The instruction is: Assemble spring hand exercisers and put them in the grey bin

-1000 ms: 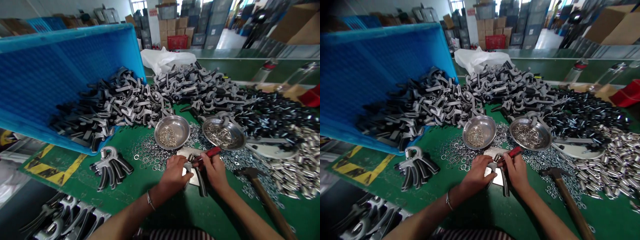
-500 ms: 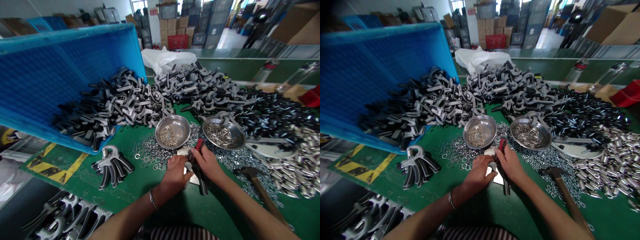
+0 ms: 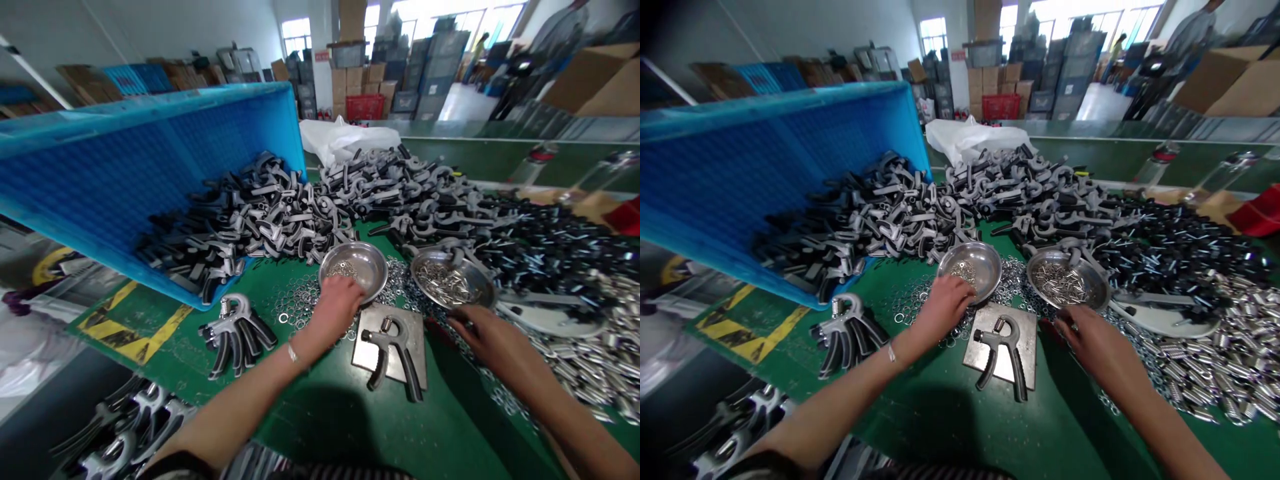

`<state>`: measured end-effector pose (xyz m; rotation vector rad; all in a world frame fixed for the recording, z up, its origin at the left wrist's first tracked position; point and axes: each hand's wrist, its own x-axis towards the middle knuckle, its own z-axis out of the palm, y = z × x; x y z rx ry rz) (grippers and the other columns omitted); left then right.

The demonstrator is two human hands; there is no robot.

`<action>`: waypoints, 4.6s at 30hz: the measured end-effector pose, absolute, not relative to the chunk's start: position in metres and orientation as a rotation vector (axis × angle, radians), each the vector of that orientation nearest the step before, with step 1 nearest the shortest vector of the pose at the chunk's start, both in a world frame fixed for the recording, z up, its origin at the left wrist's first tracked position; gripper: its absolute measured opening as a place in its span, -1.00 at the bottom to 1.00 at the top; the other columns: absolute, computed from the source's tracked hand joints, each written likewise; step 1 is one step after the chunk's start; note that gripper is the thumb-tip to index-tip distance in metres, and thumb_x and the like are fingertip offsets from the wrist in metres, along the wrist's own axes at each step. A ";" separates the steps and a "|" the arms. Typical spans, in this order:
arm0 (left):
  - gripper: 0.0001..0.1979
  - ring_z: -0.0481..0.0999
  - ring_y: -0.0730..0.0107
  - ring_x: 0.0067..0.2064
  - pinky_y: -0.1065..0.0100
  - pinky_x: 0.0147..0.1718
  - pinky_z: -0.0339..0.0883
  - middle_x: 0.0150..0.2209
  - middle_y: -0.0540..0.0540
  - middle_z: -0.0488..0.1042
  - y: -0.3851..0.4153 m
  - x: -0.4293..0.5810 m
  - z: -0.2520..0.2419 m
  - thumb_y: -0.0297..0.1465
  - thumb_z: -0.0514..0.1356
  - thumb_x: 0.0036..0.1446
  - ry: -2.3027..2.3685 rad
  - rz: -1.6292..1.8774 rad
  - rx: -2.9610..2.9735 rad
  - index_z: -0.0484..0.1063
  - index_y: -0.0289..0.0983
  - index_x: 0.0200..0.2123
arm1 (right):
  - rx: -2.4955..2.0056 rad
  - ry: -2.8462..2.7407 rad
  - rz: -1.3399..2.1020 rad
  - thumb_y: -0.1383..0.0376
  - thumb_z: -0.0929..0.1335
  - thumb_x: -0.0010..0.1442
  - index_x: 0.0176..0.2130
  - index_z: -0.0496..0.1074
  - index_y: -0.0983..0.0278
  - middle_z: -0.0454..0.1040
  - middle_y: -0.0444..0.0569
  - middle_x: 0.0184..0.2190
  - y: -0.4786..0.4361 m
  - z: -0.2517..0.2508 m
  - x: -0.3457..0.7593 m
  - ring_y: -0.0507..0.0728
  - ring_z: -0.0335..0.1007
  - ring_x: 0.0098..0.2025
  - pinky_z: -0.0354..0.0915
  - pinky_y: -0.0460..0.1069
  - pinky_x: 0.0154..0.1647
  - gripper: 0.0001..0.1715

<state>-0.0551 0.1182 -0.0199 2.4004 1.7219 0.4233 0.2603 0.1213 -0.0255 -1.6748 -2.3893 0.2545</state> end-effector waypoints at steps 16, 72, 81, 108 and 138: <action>-0.86 0.55 0.15 -0.06 0.19 0.02 0.34 -0.20 -0.21 0.60 0.192 -0.101 -0.036 -0.45 0.20 0.23 1.818 0.371 2.317 0.58 -0.29 -0.26 | -1.358 -2.951 0.112 0.17 0.37 0.34 0.04 0.44 0.28 0.47 0.04 0.05 0.215 -0.031 0.055 0.17 0.47 -0.02 0.43 0.17 -0.01 -0.67; -0.87 0.51 0.37 -0.16 0.35 -0.11 0.34 -0.23 -0.03 0.56 0.086 -0.033 -0.040 -0.38 0.16 0.32 1.280 0.894 1.871 0.50 -0.26 -0.22 | -1.166 -2.361 0.513 0.27 0.24 0.40 -0.19 0.46 0.27 0.52 0.08 -0.21 0.084 -0.070 0.185 0.24 0.41 -0.10 0.35 0.16 -0.02 -0.77; -0.80 0.43 0.19 -0.10 0.12 0.01 0.24 -0.21 -0.12 0.50 0.078 -0.006 -0.063 -0.37 0.08 0.38 1.467 0.474 2.548 0.46 -0.30 -0.21 | -1.073 -2.567 0.129 0.37 0.21 0.39 -0.17 0.47 0.41 0.49 0.16 -0.24 0.082 -0.082 0.187 0.27 0.40 -0.17 0.45 0.15 -0.15 -0.73; -0.54 0.28 0.23 0.25 0.13 0.22 0.14 0.25 -0.12 0.35 0.037 -0.022 -0.083 -0.51 0.02 0.36 1.362 0.520 2.545 0.21 -0.22 0.30 | -1.068 -2.616 0.211 0.58 0.17 0.25 0.37 0.13 0.22 0.32 0.15 0.29 0.043 -0.090 0.219 0.25 0.32 0.22 0.37 0.22 0.18 -0.23; -0.56 0.29 0.10 0.25 0.09 0.21 0.13 0.26 -0.24 0.34 0.038 -0.022 -0.084 -0.45 -0.03 0.40 1.352 0.353 2.889 0.21 -0.38 0.29 | -1.042 -2.766 -0.059 0.57 0.18 0.25 0.29 0.23 0.39 0.39 0.25 0.20 0.043 -0.081 0.205 0.32 0.40 0.09 0.45 0.23 0.08 -0.35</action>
